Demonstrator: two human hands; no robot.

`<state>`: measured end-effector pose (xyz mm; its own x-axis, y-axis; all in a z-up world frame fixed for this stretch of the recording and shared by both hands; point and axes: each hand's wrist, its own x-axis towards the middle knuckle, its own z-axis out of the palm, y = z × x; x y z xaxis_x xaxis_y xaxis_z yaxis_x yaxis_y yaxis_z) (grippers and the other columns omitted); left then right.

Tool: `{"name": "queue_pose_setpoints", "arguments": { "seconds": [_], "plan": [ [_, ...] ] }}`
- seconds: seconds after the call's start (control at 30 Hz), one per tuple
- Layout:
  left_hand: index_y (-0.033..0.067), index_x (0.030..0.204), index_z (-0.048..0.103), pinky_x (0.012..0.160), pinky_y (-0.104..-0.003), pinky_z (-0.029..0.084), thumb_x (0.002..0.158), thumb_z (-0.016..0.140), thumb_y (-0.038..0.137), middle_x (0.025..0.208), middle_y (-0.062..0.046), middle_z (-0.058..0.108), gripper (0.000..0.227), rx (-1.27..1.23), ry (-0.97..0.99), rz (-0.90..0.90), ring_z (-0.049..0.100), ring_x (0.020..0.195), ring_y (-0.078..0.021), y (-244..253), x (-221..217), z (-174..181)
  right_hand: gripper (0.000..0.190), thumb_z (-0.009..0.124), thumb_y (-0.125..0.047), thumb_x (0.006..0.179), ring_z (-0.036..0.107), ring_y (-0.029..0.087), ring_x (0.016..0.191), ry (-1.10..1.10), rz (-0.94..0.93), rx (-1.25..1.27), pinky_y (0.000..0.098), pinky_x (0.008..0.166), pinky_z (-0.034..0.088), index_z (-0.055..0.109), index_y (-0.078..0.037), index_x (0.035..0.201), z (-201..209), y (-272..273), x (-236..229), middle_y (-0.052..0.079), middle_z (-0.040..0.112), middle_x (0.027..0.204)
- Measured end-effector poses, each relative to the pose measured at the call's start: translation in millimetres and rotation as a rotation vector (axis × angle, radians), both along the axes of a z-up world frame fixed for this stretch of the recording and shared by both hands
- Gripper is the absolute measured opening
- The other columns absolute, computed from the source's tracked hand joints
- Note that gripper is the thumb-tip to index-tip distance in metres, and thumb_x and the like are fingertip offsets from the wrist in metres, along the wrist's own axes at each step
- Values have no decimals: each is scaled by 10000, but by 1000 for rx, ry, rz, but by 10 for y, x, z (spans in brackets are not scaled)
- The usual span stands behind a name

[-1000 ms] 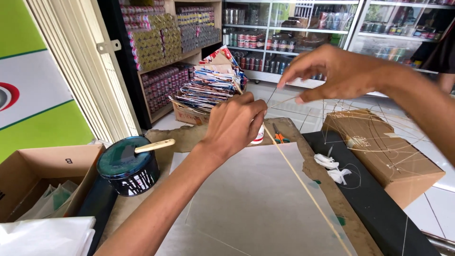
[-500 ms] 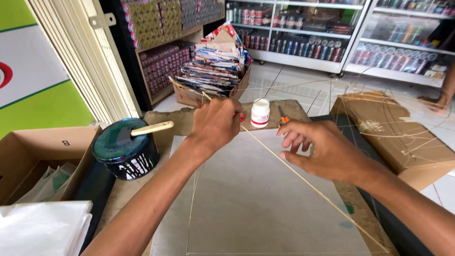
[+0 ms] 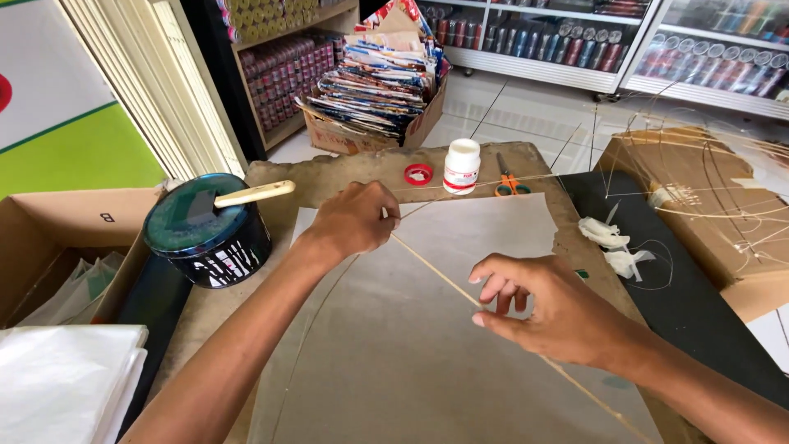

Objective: Assembling a kite frame by gluing bamboo sticks onto paper.

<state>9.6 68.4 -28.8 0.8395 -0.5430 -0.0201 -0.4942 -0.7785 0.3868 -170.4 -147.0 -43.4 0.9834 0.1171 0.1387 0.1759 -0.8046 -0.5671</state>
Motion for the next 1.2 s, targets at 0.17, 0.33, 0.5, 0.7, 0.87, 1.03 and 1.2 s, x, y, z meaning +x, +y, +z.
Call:
{"name": "queue_pose_setpoints", "arguments": {
  "seconds": [0.17,0.33,0.5,0.7,0.87,1.03,1.2],
  "plan": [
    [192,937,804,826,-458,492,976,568,180,1095,-7,716,240,34,56,-5,571,1207,-232,39,4,-76,293,881,-233,766,746,69,601,-5,72,74,245,594,592,750,-185,1024,-180,18,19,-40,846,814],
    [217,985,792,887,-432,483,969,577,251,1060,0,748,219,79,109,36,570,1225,-216,31,70,-204,290,875,-208,777,717,64,581,23,82,114,255,555,544,741,-184,1033,-304,17,27,-55,825,796],
    [154,905,807,741,-402,485,919,568,177,878,-23,766,240,13,143,46,682,976,-199,34,67,-247,269,842,-180,812,697,85,587,56,104,152,268,574,541,707,-169,1045,-356,1,31,-48,798,810],
    [186,934,815,767,-378,470,928,577,243,910,-8,765,244,3,163,81,677,983,-185,25,71,-294,259,817,-140,807,696,83,596,76,86,174,260,562,539,711,-171,1041,-433,-26,30,-48,792,788],
    [179,945,812,756,-375,472,932,577,236,917,-15,753,242,8,189,99,676,940,-191,36,39,-269,258,813,-132,804,692,83,586,49,97,184,252,547,541,712,-166,1039,-499,-31,19,-42,790,786],
    [153,935,814,709,-370,478,934,587,218,903,-24,751,236,-5,206,95,680,858,-193,56,60,-266,272,817,-128,794,702,76,603,68,78,182,245,554,546,718,-168,1044,-530,-27,19,-35,796,809],
    [194,966,815,724,-376,483,909,597,255,999,-5,745,233,24,206,116,682,914,-200,71,76,-273,289,817,-109,757,685,78,585,55,47,202,252,542,531,733,-164,1029,-584,-23,40,-33,809,781]
  ]
}}
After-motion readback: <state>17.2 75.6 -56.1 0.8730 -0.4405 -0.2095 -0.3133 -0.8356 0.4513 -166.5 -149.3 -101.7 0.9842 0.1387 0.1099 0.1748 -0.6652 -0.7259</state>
